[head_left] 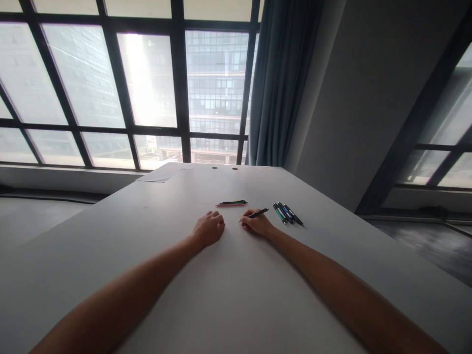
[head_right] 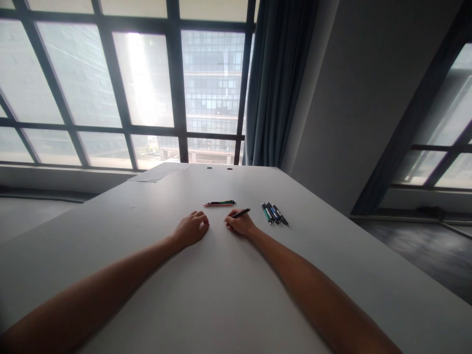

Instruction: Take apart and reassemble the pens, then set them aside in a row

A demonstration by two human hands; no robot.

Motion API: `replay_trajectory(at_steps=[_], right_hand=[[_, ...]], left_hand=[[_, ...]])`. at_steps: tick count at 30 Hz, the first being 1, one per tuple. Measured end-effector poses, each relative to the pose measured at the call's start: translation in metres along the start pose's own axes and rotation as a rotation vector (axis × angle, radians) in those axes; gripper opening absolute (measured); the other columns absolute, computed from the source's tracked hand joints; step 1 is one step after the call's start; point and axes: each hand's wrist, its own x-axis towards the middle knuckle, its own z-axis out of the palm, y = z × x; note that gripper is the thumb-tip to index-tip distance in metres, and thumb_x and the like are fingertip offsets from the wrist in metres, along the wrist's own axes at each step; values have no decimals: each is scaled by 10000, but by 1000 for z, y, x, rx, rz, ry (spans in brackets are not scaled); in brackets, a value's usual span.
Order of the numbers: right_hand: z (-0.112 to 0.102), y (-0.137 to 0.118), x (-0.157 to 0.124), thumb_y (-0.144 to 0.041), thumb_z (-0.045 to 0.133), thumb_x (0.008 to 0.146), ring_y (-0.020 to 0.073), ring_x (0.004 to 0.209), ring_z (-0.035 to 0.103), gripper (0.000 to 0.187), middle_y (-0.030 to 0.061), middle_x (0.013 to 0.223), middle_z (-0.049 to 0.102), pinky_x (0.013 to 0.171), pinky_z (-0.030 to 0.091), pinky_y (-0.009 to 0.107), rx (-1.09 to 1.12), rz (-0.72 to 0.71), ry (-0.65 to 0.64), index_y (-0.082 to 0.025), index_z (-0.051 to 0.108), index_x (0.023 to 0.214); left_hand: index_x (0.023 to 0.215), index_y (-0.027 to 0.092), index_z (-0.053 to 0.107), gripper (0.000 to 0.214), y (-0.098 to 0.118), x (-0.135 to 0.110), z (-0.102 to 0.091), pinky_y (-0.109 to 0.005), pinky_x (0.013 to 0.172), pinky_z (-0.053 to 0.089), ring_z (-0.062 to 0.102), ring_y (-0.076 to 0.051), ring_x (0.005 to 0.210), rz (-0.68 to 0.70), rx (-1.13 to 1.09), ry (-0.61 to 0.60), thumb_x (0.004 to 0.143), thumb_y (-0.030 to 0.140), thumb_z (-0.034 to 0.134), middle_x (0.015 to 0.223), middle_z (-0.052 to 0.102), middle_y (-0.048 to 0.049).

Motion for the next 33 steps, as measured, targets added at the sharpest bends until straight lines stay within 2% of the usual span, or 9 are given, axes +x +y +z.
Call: replay_trajectory(at_steps=[8,15,17,19,22,24,26,29,33], right_hand=[[0,-2,0,-128,588,694,85,398,501,95,-26,491,588,379,362,182,-27,2,3,-178,531,638],[-1,2,3,-139,630,693,82,392,494,127,-31,496,577,358,355,172,-3,18,13,-181,515,657],[-2,3,4,-196,654,723,88,398,514,136,-19,542,599,352,363,176,14,28,17,-181,520,706],[-3,5,4,-330,633,792,103,421,555,183,9,658,651,355,380,186,48,-4,26,-187,531,841],[-4,8,2,-530,459,889,120,432,579,359,27,756,674,365,382,200,36,-128,53,-210,481,1049],[-3,9,1,-548,381,912,117,417,551,371,22,742,660,377,366,208,-53,-203,92,-210,462,1045],[-1,10,0,-485,392,913,121,459,546,291,23,764,648,420,371,221,-162,-261,166,-211,445,995],[5,8,-4,-367,446,881,146,578,562,177,17,790,623,519,389,247,-339,-336,249,-219,413,970],[15,0,-14,-338,435,886,151,582,539,170,-5,768,598,557,375,261,-477,-371,150,-225,398,1008]], left_hand=[[877,202,669,225,2,0,-2,-311,812,500,572,-209,964,-5,-11,7,894,248,449,963,662,-72],[881,206,669,226,1,0,-1,-308,803,501,575,-212,966,-3,-10,10,896,252,448,968,663,-71],[884,204,669,234,1,0,-1,-306,798,501,574,-211,964,0,-7,10,899,252,441,963,663,-73],[889,199,669,243,1,0,-1,-306,791,501,575,-212,960,2,2,5,902,251,432,966,664,-74],[892,198,668,244,0,0,-1,-309,788,502,578,-215,962,2,17,0,905,255,431,977,666,-72],[932,204,665,240,0,-1,-1,-313,795,502,585,-214,962,8,5,3,914,280,438,978,668,-66],[1088,217,632,275,1,-2,-3,-317,824,498,595,-205,969,67,-33,16,935,344,443,1026,667,-62],[1339,244,477,437,5,-4,-7,-332,883,479,595,-202,1022,304,-62,11,957,449,424,1145,648,-71],[1336,278,491,402,9,-4,-10,-334,881,473,603,-195,1008,570,-17,-14,977,432,394,1143,655,-70]])
